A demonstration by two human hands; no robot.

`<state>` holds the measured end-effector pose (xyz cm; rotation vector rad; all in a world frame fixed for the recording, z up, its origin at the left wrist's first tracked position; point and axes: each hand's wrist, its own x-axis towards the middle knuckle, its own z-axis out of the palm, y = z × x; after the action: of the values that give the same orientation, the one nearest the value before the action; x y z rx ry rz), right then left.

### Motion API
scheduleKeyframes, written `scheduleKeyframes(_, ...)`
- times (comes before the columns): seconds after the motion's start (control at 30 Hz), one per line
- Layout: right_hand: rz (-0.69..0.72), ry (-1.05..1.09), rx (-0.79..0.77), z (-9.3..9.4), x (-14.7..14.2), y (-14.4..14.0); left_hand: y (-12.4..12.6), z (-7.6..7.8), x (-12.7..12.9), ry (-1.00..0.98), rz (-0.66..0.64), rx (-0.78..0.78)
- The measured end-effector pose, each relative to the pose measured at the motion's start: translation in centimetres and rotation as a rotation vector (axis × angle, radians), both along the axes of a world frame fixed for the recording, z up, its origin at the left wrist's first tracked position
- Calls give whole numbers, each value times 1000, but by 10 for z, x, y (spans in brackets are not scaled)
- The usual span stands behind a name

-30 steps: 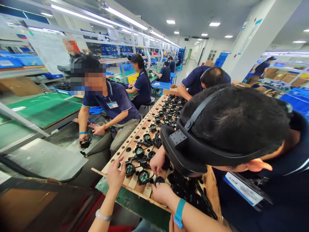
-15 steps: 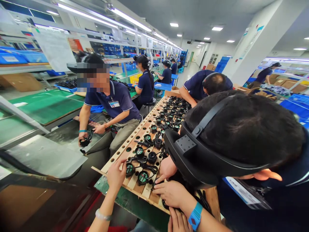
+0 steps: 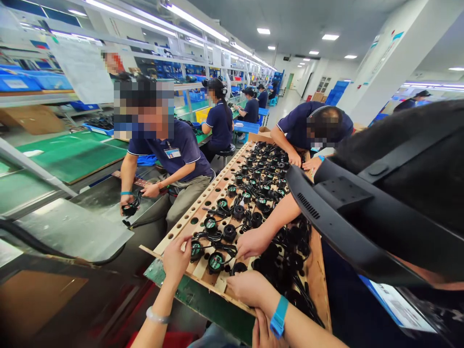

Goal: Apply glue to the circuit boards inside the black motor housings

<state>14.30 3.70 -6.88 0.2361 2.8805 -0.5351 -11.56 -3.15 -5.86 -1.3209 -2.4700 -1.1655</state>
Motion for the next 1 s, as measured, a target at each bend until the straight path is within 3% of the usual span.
scheduleKeyframes(0.2, -201, 35, -266, 8, 14, 3, 0, 2, 1, -5, -7, -9)
scheduleKeyframes(0.5, -478, 81, -590, 3, 16, -19, 0, 4, 2, 2, -15, -16)
scheduleKeyframes(0.77, -527, 114, -800, 20, 8, -15, -1, 4, 1, -34, -4, -86)
scheduleKeyframes(1.0, -578, 176, -1043, 39, 22, -3, 0, 6, -1, -40, 46, -198)
